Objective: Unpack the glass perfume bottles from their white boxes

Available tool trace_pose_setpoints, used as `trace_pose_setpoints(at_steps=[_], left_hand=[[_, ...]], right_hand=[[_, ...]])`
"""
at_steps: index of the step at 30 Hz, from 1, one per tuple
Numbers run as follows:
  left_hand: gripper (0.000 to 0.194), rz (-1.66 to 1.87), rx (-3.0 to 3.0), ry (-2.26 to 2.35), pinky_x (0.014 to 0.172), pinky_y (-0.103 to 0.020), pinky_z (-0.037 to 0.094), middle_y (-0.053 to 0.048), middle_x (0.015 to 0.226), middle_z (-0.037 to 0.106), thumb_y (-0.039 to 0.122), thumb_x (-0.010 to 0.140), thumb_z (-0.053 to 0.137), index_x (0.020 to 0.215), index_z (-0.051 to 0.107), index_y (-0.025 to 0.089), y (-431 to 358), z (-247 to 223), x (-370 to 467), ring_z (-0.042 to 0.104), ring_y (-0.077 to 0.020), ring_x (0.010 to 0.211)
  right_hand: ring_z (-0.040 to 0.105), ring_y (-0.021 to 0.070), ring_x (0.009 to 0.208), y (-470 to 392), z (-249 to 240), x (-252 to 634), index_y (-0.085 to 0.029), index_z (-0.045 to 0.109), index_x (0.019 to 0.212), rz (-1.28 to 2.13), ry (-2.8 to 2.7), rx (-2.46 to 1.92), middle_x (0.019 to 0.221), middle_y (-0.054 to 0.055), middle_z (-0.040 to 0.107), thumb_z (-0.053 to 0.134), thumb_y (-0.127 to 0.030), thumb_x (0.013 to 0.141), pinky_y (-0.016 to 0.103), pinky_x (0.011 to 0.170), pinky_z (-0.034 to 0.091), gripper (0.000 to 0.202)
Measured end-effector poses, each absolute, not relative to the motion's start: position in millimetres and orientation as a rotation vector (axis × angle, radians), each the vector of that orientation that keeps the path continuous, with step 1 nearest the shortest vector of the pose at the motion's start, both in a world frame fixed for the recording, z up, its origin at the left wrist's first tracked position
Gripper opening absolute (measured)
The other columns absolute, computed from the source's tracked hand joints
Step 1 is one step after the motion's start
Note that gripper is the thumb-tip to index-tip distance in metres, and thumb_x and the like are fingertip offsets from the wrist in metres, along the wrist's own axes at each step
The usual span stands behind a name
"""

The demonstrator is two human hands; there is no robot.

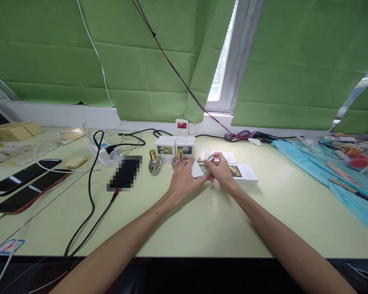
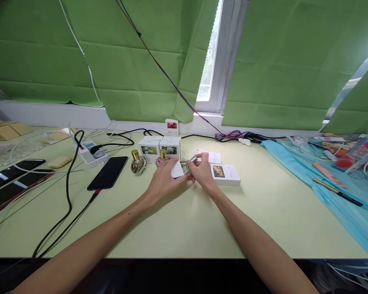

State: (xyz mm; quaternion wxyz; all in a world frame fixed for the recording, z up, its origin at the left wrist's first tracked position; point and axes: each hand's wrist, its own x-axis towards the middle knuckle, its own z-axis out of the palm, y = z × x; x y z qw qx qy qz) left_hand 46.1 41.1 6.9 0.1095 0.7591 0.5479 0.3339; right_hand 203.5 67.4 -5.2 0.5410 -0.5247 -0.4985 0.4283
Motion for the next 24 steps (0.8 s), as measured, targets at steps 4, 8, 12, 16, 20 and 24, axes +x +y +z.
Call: trace_pose_setpoints(at_steps=[4,8,12,16,20,24], left_hand=[[0.064,0.988,2.228,1.621,0.093,-0.047,0.051,-0.014,0.119,0.066,0.070,0.080,0.066,0.123,0.060,0.023,41.2,6.3,46.4,0.061,-0.0356,0.116],[0.064,0.974,2.235,1.629,0.092,-0.046,0.051,-0.014,0.118,0.066,0.070,0.080,0.066,0.123,0.060,0.023,40.8,7.6,46.9,0.061,-0.0357,0.116],[0.064,0.956,2.242,1.638,0.091,-0.046,0.051,-0.014,0.116,0.066,0.071,0.080,0.065,0.121,0.060,0.022,40.1,8.6,47.3,0.062,-0.0361,0.114],[0.065,0.918,2.246,1.656,0.088,-0.045,0.051,-0.015,0.114,0.066,0.072,0.080,0.065,0.120,0.059,0.021,39.3,9.6,47.5,0.062,-0.0362,0.112],[0.063,0.903,2.260,1.651,0.087,-0.045,0.050,-0.014,0.113,0.066,0.071,0.081,0.065,0.119,0.059,0.022,38.7,10.7,47.7,0.062,-0.0360,0.112],[0.064,0.907,2.260,1.650,0.089,-0.045,0.050,-0.014,0.113,0.067,0.070,0.081,0.066,0.122,0.059,0.022,38.9,9.5,47.8,0.062,-0.0356,0.111]], right_hand=[[0.055,0.0175,0.033,66.8,-5.1,203.6,-0.027,0.040,0.100,1.028,-1.196,-1.248,0.056,-0.010,0.057,0.071,-0.039,0.078,0.028,0.031,0.041,0.040],[0.057,0.0178,0.036,67.4,-5.0,204.3,-0.028,0.040,0.098,1.041,-1.189,-1.241,0.056,-0.010,0.057,0.072,-0.038,0.076,0.029,0.034,0.045,0.040],[0.055,0.0171,0.035,68.5,-4.0,206.0,-0.028,0.041,0.095,1.054,-1.184,-1.242,0.056,-0.009,0.058,0.074,-0.035,0.075,0.030,0.035,0.045,0.039],[0.052,0.0167,0.033,68.8,-1.2,208.5,-0.027,0.043,0.091,1.058,-1.190,-1.274,0.054,-0.008,0.058,0.075,-0.031,0.075,0.030,0.035,0.044,0.036],[0.052,0.0159,0.031,69.5,0.4,210.2,-0.026,0.046,0.088,1.054,-1.202,-1.318,0.053,-0.007,0.059,0.073,-0.029,0.077,0.029,0.037,0.042,0.030],[0.053,0.0149,0.033,69.9,0.6,210.4,-0.025,0.046,0.084,1.065,-1.221,-1.339,0.055,-0.005,0.062,0.071,-0.026,0.079,0.027,0.038,0.043,0.025]])
